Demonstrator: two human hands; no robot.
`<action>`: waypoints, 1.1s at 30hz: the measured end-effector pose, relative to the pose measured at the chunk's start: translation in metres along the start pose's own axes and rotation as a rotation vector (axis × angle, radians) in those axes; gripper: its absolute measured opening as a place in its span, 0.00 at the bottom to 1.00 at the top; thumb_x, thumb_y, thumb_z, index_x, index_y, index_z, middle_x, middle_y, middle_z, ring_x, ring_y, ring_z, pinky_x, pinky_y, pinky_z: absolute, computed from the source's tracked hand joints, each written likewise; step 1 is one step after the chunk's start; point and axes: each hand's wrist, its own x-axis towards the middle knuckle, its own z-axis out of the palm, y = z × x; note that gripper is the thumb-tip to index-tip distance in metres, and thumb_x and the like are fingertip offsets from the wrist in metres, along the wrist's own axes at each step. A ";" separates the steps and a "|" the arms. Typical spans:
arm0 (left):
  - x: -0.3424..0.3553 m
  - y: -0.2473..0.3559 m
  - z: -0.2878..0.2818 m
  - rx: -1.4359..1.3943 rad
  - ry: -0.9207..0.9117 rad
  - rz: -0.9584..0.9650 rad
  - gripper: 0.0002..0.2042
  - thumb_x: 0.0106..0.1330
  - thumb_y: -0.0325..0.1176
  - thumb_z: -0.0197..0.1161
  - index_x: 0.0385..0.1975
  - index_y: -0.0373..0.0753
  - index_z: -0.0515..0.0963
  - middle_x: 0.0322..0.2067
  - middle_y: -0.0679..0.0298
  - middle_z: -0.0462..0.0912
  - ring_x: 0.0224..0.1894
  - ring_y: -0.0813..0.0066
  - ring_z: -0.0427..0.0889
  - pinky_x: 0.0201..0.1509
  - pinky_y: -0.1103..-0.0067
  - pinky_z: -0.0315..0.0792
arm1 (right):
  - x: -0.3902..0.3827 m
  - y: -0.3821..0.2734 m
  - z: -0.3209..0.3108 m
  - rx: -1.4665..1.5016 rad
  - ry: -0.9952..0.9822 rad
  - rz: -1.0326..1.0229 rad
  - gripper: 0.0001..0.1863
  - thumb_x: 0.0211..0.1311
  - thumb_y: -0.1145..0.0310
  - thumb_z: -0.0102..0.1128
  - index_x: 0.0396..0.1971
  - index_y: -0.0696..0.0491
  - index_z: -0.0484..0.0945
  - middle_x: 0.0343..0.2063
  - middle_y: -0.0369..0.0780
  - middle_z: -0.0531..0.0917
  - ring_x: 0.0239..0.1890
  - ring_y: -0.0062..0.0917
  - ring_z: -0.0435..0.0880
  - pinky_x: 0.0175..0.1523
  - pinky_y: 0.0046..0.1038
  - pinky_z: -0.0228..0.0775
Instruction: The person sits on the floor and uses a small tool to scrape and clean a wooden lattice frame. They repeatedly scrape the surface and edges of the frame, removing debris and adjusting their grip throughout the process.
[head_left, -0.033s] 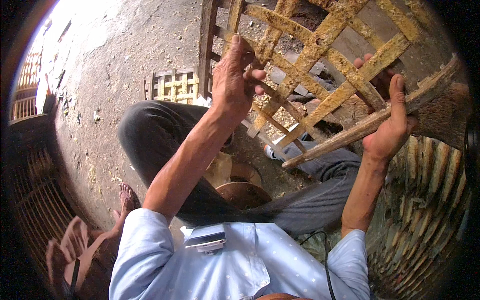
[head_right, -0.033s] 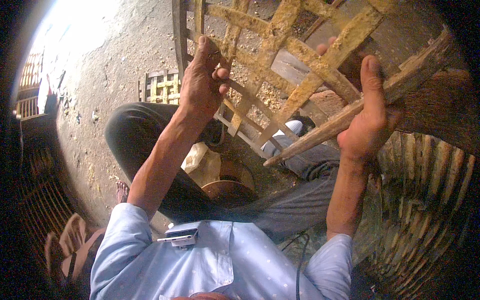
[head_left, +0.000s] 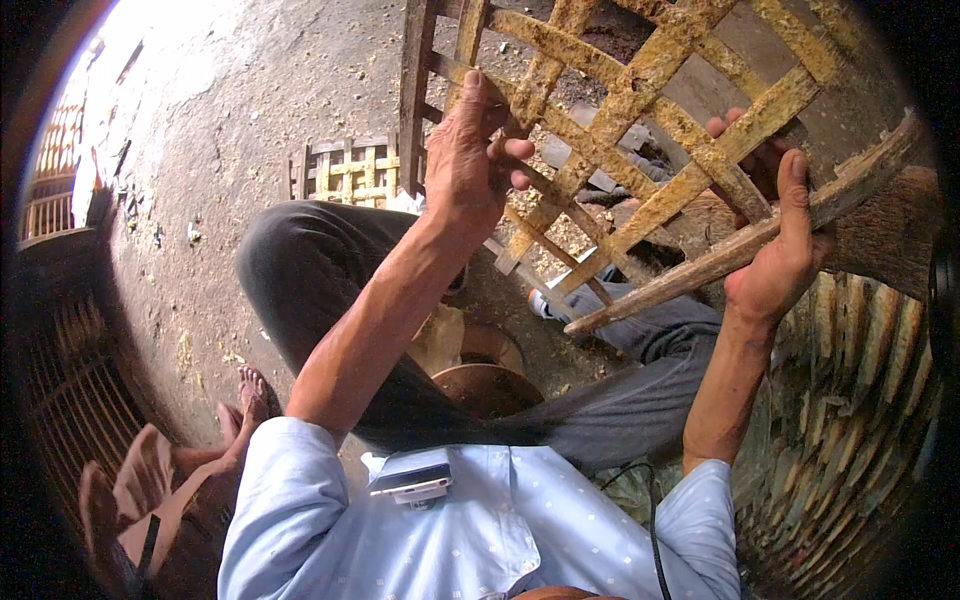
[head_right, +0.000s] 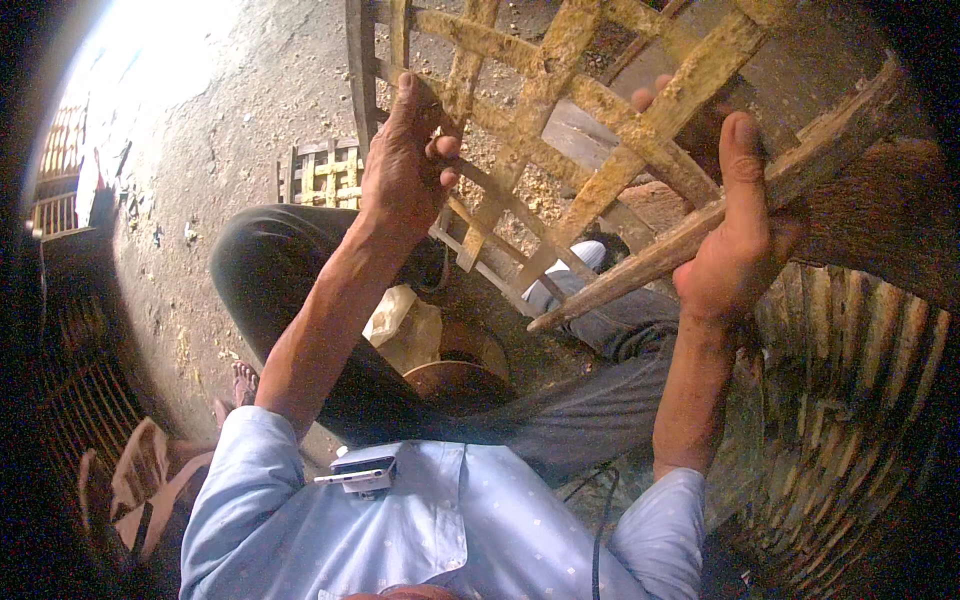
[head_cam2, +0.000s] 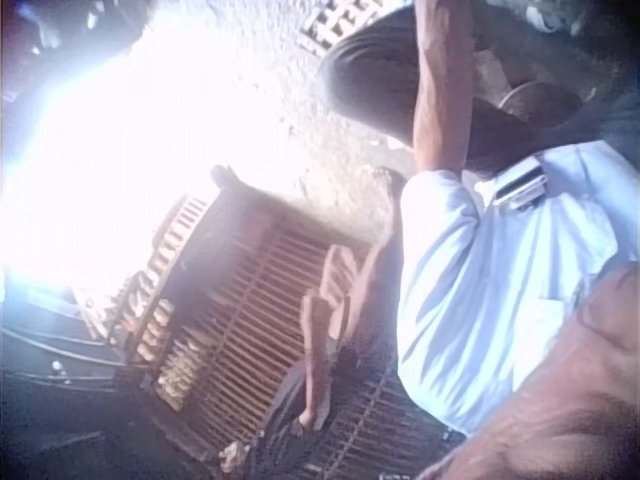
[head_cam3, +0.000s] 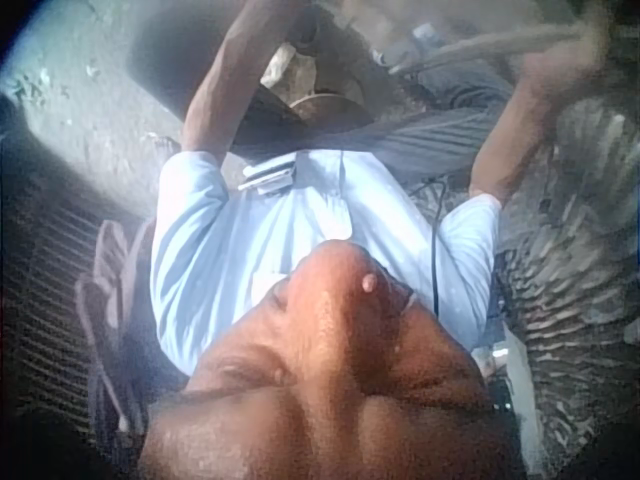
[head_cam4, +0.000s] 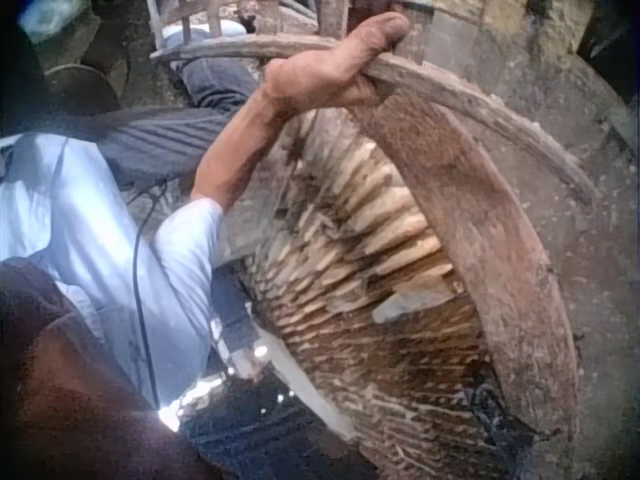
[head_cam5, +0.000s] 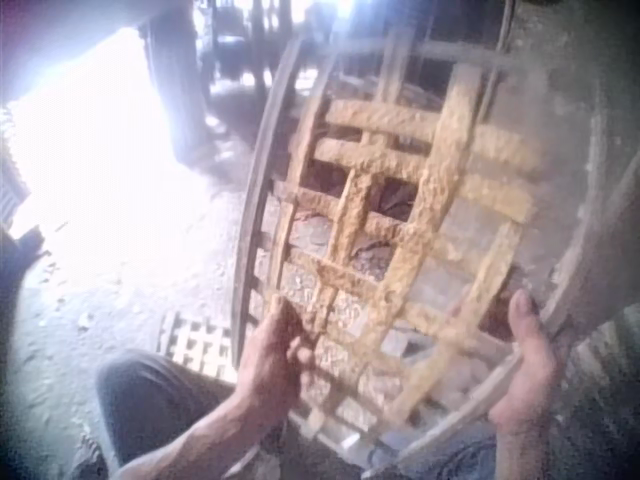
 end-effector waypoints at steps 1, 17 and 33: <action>0.000 0.001 0.000 0.040 0.006 -0.006 0.19 0.70 0.50 0.62 0.46 0.39 0.75 0.31 0.66 0.78 0.24 0.83 0.82 0.16 0.85 0.76 | 0.000 0.000 0.000 0.004 0.007 -0.001 0.25 0.72 0.58 0.54 0.55 0.65 0.75 0.49 0.47 0.83 0.50 0.33 0.85 0.58 0.33 0.76; 0.013 0.017 0.000 1.001 -0.334 0.202 0.14 0.66 0.36 0.68 0.43 0.34 0.78 0.38 0.58 0.85 0.33 0.73 0.89 0.28 0.78 0.84 | 0.019 0.007 -0.021 0.007 0.148 -0.064 0.23 0.71 0.61 0.55 0.54 0.66 0.76 0.49 0.47 0.84 0.49 0.32 0.85 0.58 0.34 0.77; -0.003 -0.026 0.010 1.211 -0.116 0.640 0.12 0.58 0.37 0.76 0.38 0.41 0.84 0.31 0.62 0.88 0.28 0.77 0.86 0.28 0.77 0.79 | 0.019 0.020 -0.026 -0.024 0.226 0.099 0.28 0.77 0.54 0.43 0.62 0.63 0.69 0.59 0.47 0.77 0.62 0.34 0.75 0.69 0.37 0.63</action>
